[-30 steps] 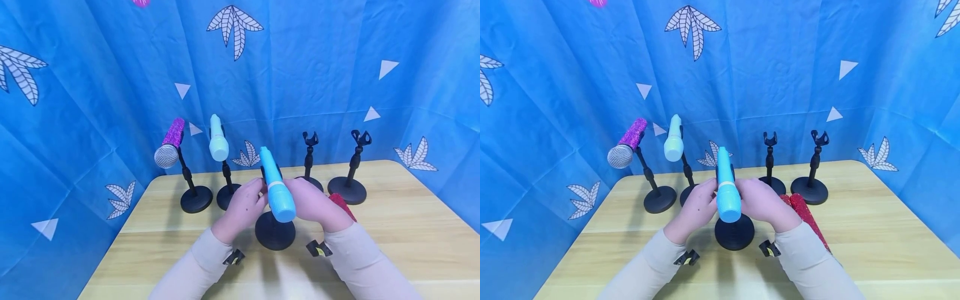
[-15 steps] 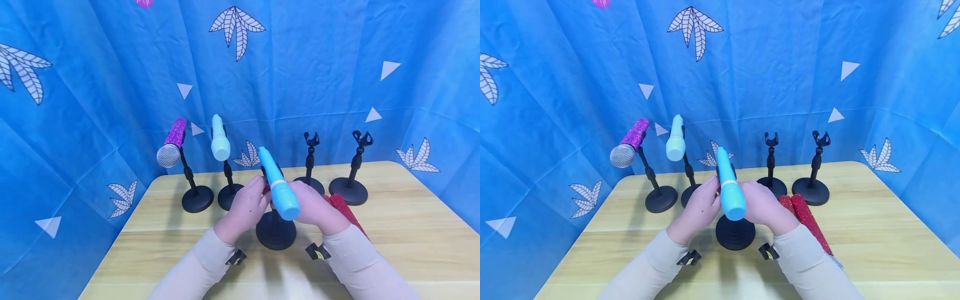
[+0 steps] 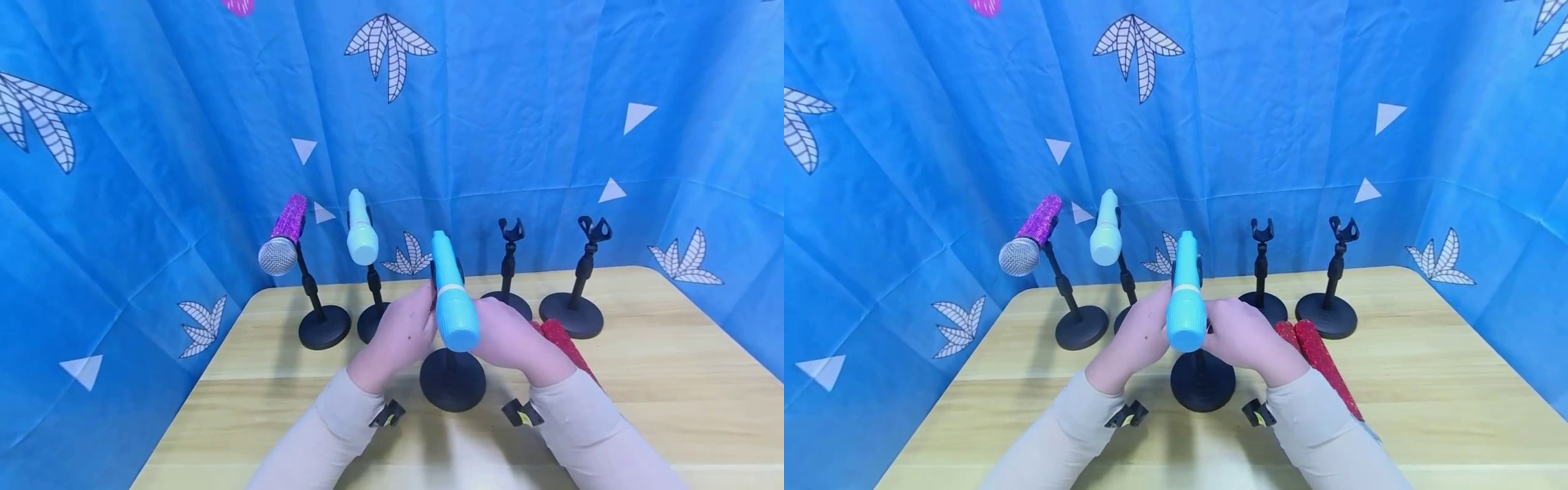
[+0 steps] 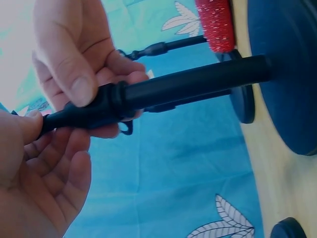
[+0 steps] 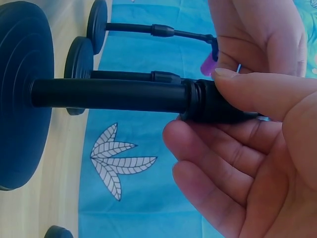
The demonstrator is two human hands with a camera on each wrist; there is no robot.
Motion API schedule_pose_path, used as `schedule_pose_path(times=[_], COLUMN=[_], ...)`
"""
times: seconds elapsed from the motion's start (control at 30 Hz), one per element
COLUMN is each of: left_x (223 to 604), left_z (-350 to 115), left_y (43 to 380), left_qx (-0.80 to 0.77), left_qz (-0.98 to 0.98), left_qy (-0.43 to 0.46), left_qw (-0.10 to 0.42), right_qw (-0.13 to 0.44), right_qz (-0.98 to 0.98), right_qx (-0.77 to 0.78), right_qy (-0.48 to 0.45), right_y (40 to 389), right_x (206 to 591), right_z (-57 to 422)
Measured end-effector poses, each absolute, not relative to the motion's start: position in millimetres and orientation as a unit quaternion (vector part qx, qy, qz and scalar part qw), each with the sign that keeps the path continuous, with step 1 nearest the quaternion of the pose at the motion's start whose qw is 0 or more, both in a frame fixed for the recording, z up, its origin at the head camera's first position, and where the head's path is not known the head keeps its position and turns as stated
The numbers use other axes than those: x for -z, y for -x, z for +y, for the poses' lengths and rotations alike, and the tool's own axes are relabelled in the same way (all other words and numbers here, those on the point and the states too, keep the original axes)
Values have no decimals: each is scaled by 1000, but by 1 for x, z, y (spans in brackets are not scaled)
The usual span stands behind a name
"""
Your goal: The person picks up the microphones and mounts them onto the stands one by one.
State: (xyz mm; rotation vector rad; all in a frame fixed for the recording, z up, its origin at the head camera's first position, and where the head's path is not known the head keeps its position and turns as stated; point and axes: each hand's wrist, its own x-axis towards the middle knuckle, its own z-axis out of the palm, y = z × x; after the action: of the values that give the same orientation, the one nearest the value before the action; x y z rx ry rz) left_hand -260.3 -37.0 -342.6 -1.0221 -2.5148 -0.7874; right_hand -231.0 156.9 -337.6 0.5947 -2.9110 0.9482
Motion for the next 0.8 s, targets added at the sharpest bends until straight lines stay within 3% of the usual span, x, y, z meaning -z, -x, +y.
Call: schedule_pose_path(times=[0.27,0.57,0.8], left_x=[328,316,318], left_z=[-37,-39,-38], left_y=[265,264,262], left_qx=[269,297,302], left_qz=[-877,-870,-870], left_qy=[375,376,368], left_qw=[133,120,131], right_qw=[-30,7,-30], right_qz=[-921,-931,-910], right_qx=[-363,-309,-359], right_qy=[-138,-194,-205], right_y=[233,234,234], right_x=[341,342,341], right_z=[157,156,160])
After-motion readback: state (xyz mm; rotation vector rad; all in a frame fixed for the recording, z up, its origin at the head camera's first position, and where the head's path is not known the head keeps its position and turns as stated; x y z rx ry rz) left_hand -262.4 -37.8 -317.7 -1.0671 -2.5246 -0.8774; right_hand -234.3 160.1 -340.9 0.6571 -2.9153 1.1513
